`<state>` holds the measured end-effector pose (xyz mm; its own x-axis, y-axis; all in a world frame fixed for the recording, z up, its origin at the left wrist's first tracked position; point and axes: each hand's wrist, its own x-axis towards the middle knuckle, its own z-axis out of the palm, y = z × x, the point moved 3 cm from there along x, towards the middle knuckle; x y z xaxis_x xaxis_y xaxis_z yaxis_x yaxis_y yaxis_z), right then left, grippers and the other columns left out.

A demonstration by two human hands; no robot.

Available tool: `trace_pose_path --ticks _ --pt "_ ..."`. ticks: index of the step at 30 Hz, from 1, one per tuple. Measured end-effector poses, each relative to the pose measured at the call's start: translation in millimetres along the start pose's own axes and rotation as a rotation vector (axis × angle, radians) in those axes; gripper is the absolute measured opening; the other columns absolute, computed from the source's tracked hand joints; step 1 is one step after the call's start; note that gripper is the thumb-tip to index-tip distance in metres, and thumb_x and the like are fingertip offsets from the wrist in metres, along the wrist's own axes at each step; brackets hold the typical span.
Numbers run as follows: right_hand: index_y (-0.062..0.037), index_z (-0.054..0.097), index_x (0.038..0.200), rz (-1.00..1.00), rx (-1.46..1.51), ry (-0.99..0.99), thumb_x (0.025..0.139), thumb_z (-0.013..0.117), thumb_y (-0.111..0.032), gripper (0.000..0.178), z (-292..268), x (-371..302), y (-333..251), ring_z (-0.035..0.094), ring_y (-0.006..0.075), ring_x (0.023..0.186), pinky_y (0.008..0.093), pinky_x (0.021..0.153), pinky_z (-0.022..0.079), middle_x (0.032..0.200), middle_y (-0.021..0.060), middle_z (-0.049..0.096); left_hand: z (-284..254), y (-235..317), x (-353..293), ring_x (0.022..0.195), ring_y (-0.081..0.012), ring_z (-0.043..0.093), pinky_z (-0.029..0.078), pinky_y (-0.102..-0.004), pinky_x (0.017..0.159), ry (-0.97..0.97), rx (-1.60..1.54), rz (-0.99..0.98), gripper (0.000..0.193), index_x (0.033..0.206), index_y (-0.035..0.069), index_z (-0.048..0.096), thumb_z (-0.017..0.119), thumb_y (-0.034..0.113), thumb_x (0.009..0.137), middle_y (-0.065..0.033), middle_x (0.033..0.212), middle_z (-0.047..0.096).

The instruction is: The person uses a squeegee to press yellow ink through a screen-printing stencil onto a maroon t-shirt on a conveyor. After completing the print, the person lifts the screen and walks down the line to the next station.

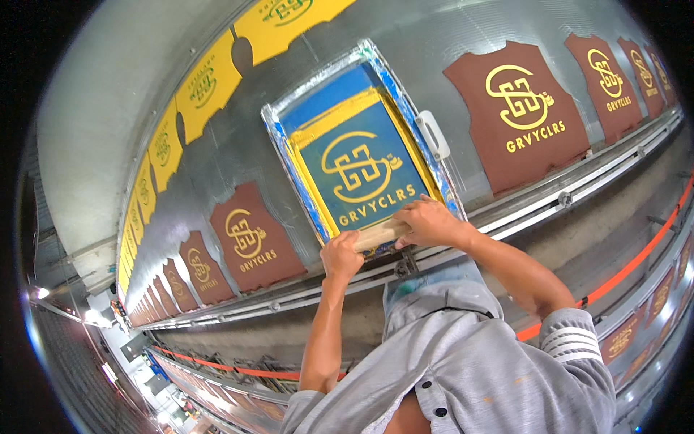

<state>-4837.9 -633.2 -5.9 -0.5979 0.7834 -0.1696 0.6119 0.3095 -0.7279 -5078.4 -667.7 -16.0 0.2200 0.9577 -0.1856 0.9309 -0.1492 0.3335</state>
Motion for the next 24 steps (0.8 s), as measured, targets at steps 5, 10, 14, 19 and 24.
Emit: trace_pose_path --ticks 5,10,14,19,24 --pt "-0.0099 0.053 0.137 0.239 -0.219 0.859 0.087 0.070 -0.035 0.058 -74 45 73 0.059 0.0425 0.111 0.0525 0.097 0.045 0.134 0.0248 0.052 -11 27 13 0.124 -0.0290 0.056 0.028 -0.0642 0.109 -0.046 0.116 -0.025 0.036 0.103 0.006 0.073 0.074 0.014 0.068 -0.0100 0.108 0.072" --pt "-0.0074 0.066 0.120 0.668 0.267 0.668 0.093 0.059 -0.033 0.038 -69 92 138 0.065 0.0396 0.102 0.0478 0.089 0.050 0.112 0.0228 0.068 20 29 16 0.114 -0.0299 0.062 0.033 -0.0618 0.108 0.014 -0.016 -0.001 0.035 0.105 0.004 0.072 0.065 0.005 0.070 -0.0108 0.107 0.072" --pt "-0.0040 0.072 0.105 0.595 0.251 0.864 0.094 0.055 -0.030 0.033 -91 92 80 0.068 0.0371 0.095 0.0437 0.085 0.051 0.098 0.0212 0.071 1 14 -1 0.102 -0.0307 0.067 0.037 -0.0570 0.107 0.017 -0.143 -0.030 0.039 0.105 0.005 0.073 0.060 0.002 0.068 -0.0121 0.103 0.072" --pt "-0.0018 0.072 0.099 0.448 0.462 0.961 0.094 0.056 -0.024 0.028 -32 138 0 0.068 0.0309 0.082 0.0439 0.077 0.051 0.089 0.0183 0.072 -38 -76 -32 0.101 -0.0303 0.066 0.041 -0.0524 0.104 0.054 -0.095 -0.063 0.034 0.098 0.008 0.074 0.064 0.007 0.066 -0.0120 0.101 0.072" --pt "0.0007 0.068 0.105 0.423 0.676 0.878 0.097 0.053 -0.023 0.029 107 233 -89 0.067 0.0359 0.091 0.0432 0.083 0.051 0.097 0.0214 0.070 -54 -254 -101 0.114 -0.0353 0.063 0.048 -0.0423 0.101 -0.023 -0.056 -0.197 0.044 0.106 0.007 0.075 0.065 0.006 0.063 -0.0200 0.111 0.070"
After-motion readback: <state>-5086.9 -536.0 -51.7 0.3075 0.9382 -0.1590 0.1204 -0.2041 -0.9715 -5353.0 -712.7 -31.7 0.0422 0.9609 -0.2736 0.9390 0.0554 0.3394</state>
